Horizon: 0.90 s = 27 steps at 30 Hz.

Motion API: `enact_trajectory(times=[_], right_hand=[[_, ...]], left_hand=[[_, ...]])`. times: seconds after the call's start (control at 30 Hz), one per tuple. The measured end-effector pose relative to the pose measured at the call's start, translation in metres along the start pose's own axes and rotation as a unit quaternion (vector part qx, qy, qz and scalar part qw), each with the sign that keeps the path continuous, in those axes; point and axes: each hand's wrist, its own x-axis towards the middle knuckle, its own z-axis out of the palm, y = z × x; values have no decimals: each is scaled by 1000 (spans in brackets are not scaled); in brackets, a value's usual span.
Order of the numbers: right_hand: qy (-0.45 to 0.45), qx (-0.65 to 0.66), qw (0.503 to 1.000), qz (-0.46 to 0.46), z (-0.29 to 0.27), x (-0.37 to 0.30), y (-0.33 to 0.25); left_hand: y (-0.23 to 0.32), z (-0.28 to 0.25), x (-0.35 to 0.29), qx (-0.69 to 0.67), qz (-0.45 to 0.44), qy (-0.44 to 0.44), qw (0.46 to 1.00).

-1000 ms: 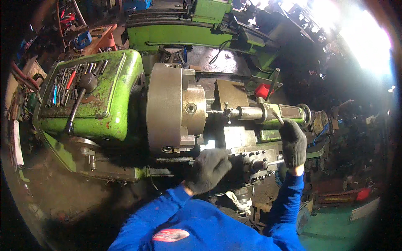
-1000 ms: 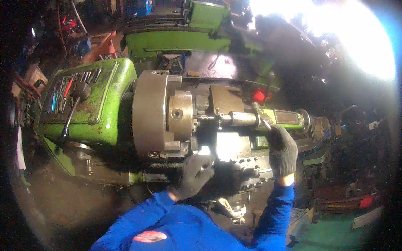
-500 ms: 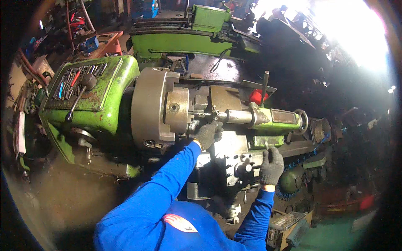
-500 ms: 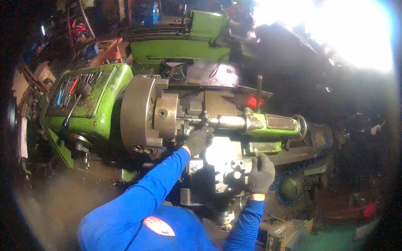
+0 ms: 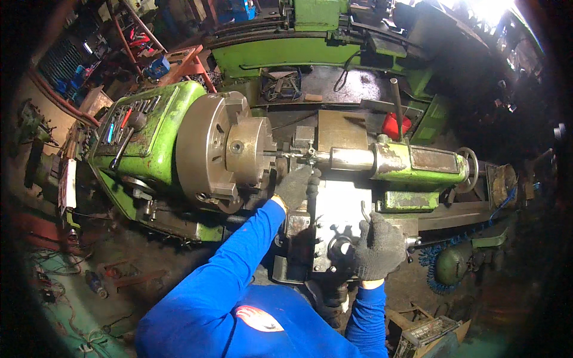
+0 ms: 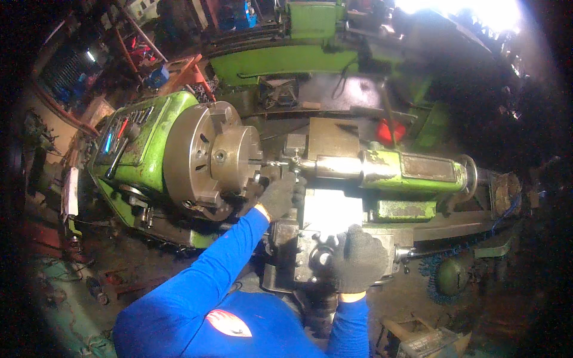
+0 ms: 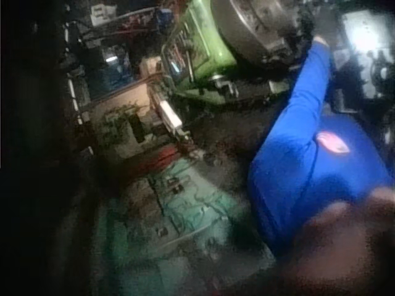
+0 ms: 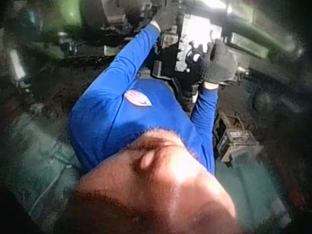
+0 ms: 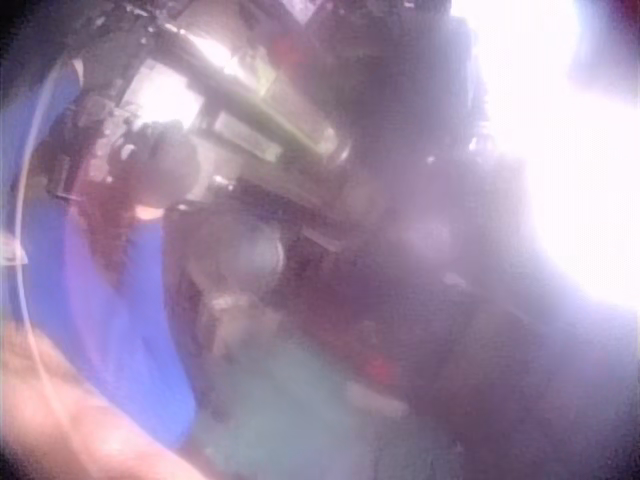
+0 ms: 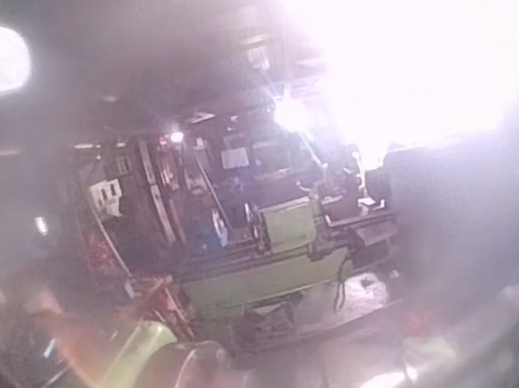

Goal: The person operates a metal lathe, adjusting the chuck and tool post while the workpiece rotates. They use both hands to manipulate the machine controls and tooling, maintaining close contact with the rotating assembly throughout the clip.

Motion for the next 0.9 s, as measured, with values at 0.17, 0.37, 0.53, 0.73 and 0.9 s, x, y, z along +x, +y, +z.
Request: enact_trajectory(times=[0.17,0.37,0.53,0.73,0.9], right_hand=[[-3,-21,1000,-16,3,1,3],[11,-78,997,13,13,2,4],[66,-118,991,20,28,-1,7],[56,-150,986,44,31,1,-7],[51,-175,981,67,33,1,-5]], left_hand=[[2,-21,10,14,-6,-23,1000],[2,34,-10,-127,-34,-47,990],[-18,13,11,-146,-5,-67,987],[-20,8,13,-134,6,-25,991],[-5,21,-1,-188,-53,-144,970]])
